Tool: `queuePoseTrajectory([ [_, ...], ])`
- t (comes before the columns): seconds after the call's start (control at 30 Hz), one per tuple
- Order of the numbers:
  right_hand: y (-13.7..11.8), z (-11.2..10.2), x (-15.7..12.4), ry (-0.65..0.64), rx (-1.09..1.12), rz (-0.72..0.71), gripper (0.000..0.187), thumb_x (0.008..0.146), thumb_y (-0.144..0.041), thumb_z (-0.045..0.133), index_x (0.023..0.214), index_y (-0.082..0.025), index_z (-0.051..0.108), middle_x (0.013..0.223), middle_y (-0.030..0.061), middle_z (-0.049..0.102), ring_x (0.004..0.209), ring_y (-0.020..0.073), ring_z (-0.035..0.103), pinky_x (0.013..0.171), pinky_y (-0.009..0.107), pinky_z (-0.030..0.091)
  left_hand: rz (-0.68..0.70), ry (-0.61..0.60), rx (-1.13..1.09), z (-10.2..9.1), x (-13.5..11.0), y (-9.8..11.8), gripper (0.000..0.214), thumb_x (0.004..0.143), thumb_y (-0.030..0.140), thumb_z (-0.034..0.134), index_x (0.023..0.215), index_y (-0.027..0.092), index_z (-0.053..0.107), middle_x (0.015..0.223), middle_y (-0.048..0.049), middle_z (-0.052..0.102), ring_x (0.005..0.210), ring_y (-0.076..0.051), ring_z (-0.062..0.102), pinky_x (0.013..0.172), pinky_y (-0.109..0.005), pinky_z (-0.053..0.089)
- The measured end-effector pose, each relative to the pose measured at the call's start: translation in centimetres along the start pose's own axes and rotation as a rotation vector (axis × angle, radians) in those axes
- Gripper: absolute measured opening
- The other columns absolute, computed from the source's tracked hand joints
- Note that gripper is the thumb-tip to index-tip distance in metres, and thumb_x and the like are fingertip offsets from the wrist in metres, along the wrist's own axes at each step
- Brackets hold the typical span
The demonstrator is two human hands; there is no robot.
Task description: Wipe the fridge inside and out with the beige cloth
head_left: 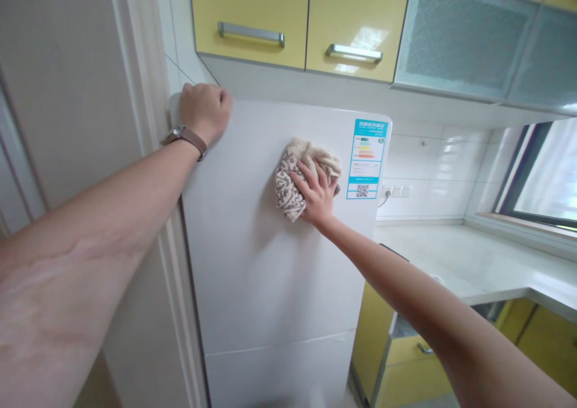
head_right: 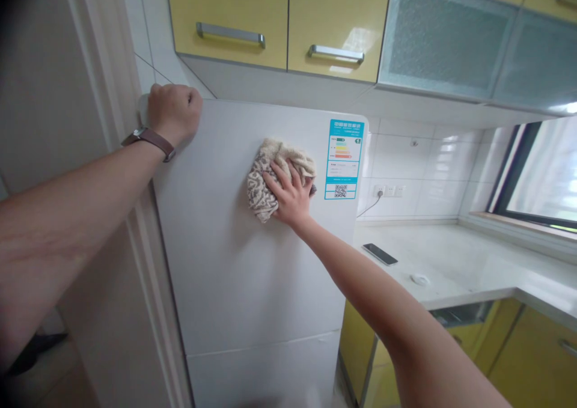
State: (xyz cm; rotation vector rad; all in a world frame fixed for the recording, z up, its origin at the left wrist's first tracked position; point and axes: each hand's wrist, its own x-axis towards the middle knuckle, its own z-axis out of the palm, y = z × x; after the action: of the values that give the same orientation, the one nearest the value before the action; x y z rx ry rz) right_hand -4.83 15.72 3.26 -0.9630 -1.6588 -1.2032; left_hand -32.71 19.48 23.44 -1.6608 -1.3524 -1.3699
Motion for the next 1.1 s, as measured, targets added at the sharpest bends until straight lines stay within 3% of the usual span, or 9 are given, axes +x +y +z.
queuePoseTrajectory([
  [0.13,-0.7,0.6,-3.2,-0.012,0.023,-0.053,0.061,0.098,-0.059,0.058,0.154,-0.037,0.060,0.165,0.0079,0.053,0.158,0.0411,0.035,0.122,0.063,0.025,0.030,0.007,0.067,-0.2,-0.1,0.2,0.066,0.109,0.038,0.020,0.122,0.010,0.079,0.130,-0.0201,0.074,0.126,-0.032,0.063,0.113,-0.047,0.035],
  [0.3,-1.9,1.8,-8.6,-0.001,0.038,0.005,0.055,0.096,-0.055,0.060,0.148,-0.039,0.066,0.161,0.0073,0.058,0.155,0.0436,0.040,0.116,0.062,0.031,0.009,-0.012,0.058,-0.6,-0.3,0.4,0.062,0.107,0.037,0.023,0.122,0.013,0.079,0.133,-0.0181,0.074,0.127,-0.032,0.062,0.115,-0.048,0.035],
  [0.43,-3.2,2.8,-14.4,-0.084,0.038,0.003,0.051,0.093,-0.054,0.064,0.142,-0.043,0.070,0.155,0.0070,0.064,0.150,0.0457,0.046,0.111,0.064,0.036,-0.023,-0.023,0.050,-0.8,-0.4,0.5,0.062,0.107,0.037,0.022,0.125,0.016,0.077,0.137,-0.0168,0.072,0.130,-0.033,0.060,0.117,-0.049,0.033],
  [0.63,-4.7,3.4,-24.2,-0.008,0.015,-0.149,0.045,0.091,-0.053,0.068,0.135,-0.047,0.073,0.142,0.0027,0.073,0.136,0.0379,0.059,0.108,0.055,0.044,0.026,0.011,0.084,-0.5,-0.2,0.2,0.062,0.106,0.034,0.024,0.126,0.012,0.078,0.134,-0.0182,0.073,0.129,-0.036,0.062,0.114,-0.054,0.036],
  [0.8,-5.7,4.0,-32.3,-0.149,0.109,-0.275,0.045,0.090,-0.046,0.069,0.135,-0.047,0.073,0.135,0.0004,0.075,0.122,0.0306,0.067,0.102,0.047,0.053,0.023,0.021,0.082,-0.2,-0.1,-0.1,0.059,0.106,0.039,0.025,0.130,0.024,0.078,0.137,-0.0129,0.073,0.129,-0.036,0.062,0.112,-0.056,0.037],
  [0.97,-7.5,3.7,-39.2,-0.272,0.186,-0.319,0.052,0.086,-0.029,0.069,0.136,-0.045,0.072,0.131,0.0000,0.077,0.110,0.0267,0.069,0.090,0.042,0.058,0.033,0.076,0.090,-0.1,-0.1,0.2,0.059,0.105,0.030,0.029,0.122,0.006,0.080,0.130,-0.0220,0.075,0.128,-0.040,0.065,0.110,-0.058,0.039],
  [1.1,-9.2,2.8,-43.6,-0.418,0.243,-0.399,0.060,0.081,-0.017,0.064,0.133,-0.043,0.073,0.133,-0.0015,0.077,0.104,0.0249,0.071,0.083,0.041,0.061,-0.004,0.039,0.080,-0.4,-0.2,0.6,0.057,0.106,0.034,0.031,0.125,0.012,0.079,0.134,-0.0199,0.074,0.130,-0.037,0.063,0.111,-0.054,0.037],
])
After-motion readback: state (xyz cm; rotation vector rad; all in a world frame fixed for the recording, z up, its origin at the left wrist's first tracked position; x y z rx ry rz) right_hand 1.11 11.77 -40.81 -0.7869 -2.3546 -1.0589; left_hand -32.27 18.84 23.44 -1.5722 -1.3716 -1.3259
